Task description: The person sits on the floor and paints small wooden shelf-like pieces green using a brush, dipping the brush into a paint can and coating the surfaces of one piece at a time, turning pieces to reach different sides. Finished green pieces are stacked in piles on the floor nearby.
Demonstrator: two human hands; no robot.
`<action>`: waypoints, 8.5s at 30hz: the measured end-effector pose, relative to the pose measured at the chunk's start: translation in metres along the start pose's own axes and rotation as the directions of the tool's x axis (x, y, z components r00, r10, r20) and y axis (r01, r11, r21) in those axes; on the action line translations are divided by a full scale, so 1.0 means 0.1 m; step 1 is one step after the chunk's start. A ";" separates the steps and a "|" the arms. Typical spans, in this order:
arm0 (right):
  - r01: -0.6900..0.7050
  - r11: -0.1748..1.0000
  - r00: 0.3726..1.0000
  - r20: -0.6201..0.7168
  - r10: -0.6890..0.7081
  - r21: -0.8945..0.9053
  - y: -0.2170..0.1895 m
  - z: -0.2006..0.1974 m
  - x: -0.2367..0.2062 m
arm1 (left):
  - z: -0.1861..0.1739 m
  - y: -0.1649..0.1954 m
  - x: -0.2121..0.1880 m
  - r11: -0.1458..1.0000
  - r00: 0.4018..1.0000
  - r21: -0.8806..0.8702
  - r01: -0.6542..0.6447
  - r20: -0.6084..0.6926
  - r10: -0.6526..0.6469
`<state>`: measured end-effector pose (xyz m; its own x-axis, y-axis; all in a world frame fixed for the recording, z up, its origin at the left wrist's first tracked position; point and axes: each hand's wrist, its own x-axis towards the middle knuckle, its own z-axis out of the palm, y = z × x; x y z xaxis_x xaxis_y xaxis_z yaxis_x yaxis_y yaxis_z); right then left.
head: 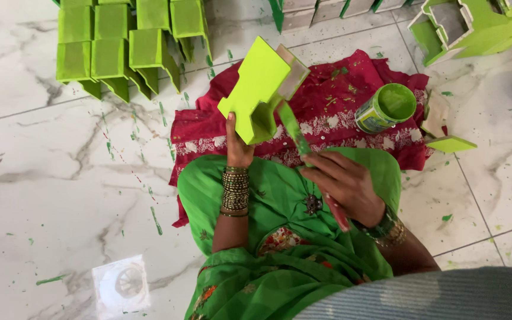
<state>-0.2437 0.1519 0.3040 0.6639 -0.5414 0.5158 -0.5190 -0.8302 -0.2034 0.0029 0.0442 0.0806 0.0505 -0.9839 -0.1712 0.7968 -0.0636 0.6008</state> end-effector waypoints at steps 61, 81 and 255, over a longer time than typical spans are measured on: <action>-0.309 0.918 0.787 -0.476 0.393 0.248 -0.09 0.05 -0.38 | 0.03 -0.04 -0.01 0.991 0.996 -0.097 -0.090 -0.033 0.087; -0.522 0.828 0.519 -0.694 0.499 0.205 0.91 -0.08 -0.88 | -0.25 -0.18 0.09 0.950 0.997 -0.307 -0.064 0.019 0.074; -0.167 0.984 0.768 -0.618 0.171 0.064 0.02 0.81 -0.04 | -0.12 0.02 0.05 0.948 0.992 -0.319 -0.023 0.114 0.063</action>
<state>-0.2037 0.1413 0.2342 0.0887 -0.4755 0.8752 -0.5874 -0.7346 -0.3395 0.0119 0.0411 0.0710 0.0313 -0.9986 -0.0432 0.9458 0.0156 0.3243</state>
